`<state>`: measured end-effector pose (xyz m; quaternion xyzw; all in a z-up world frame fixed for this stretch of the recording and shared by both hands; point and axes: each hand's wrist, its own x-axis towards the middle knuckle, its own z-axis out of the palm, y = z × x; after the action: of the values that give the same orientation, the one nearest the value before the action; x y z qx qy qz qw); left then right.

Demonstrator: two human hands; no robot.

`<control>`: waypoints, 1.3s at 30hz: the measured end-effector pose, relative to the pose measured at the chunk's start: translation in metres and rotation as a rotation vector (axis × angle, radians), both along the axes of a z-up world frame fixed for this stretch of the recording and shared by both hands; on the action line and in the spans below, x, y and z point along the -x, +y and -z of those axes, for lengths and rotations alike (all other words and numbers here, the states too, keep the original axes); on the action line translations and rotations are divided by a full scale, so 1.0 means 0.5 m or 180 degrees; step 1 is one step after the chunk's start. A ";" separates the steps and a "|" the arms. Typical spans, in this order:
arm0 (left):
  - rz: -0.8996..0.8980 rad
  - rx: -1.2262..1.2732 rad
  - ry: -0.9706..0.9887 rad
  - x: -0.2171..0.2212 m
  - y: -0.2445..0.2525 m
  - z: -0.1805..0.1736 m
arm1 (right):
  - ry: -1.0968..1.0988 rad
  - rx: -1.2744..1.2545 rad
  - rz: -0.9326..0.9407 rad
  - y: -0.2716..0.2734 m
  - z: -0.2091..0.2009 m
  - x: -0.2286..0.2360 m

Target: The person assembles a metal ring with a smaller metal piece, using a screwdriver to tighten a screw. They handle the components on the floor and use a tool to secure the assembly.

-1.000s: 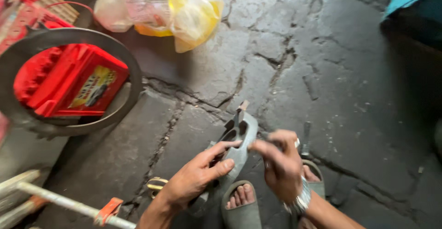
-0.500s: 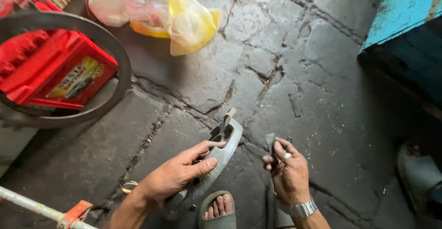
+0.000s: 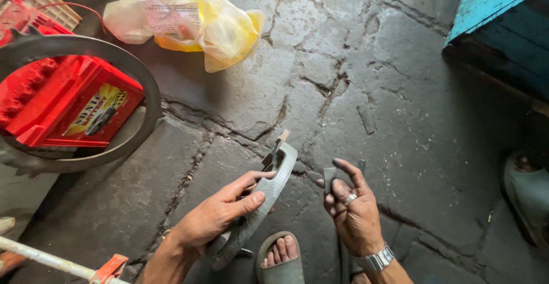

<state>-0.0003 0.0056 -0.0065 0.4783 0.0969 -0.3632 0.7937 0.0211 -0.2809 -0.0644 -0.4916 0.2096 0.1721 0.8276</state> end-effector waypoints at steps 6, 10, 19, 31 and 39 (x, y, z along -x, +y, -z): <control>0.0121 -0.0140 -0.0063 -0.009 0.007 -0.011 | -0.0250 0.0308 -0.0222 0.022 -0.018 0.005; 0.0125 -0.0147 -0.0105 -0.007 0.005 -0.012 | -0.0409 0.0337 -0.0187 0.027 -0.019 0.011; 0.0151 -0.0124 -0.0177 -0.009 0.007 -0.012 | -0.0424 -0.0039 -0.0167 0.032 -0.012 0.034; 0.0116 -0.0104 -0.0245 -0.005 0.004 -0.004 | -0.1498 0.0971 -0.0704 0.106 -0.072 0.048; 0.0101 -0.0026 -0.0277 -0.004 0.005 0.001 | -0.2455 0.2331 -0.0071 0.130 -0.074 0.024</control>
<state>0.0020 0.0079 -0.0068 0.4984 0.0562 -0.3541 0.7893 0.0093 -0.2157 -0.0275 -0.7781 -0.0689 -0.0968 0.6168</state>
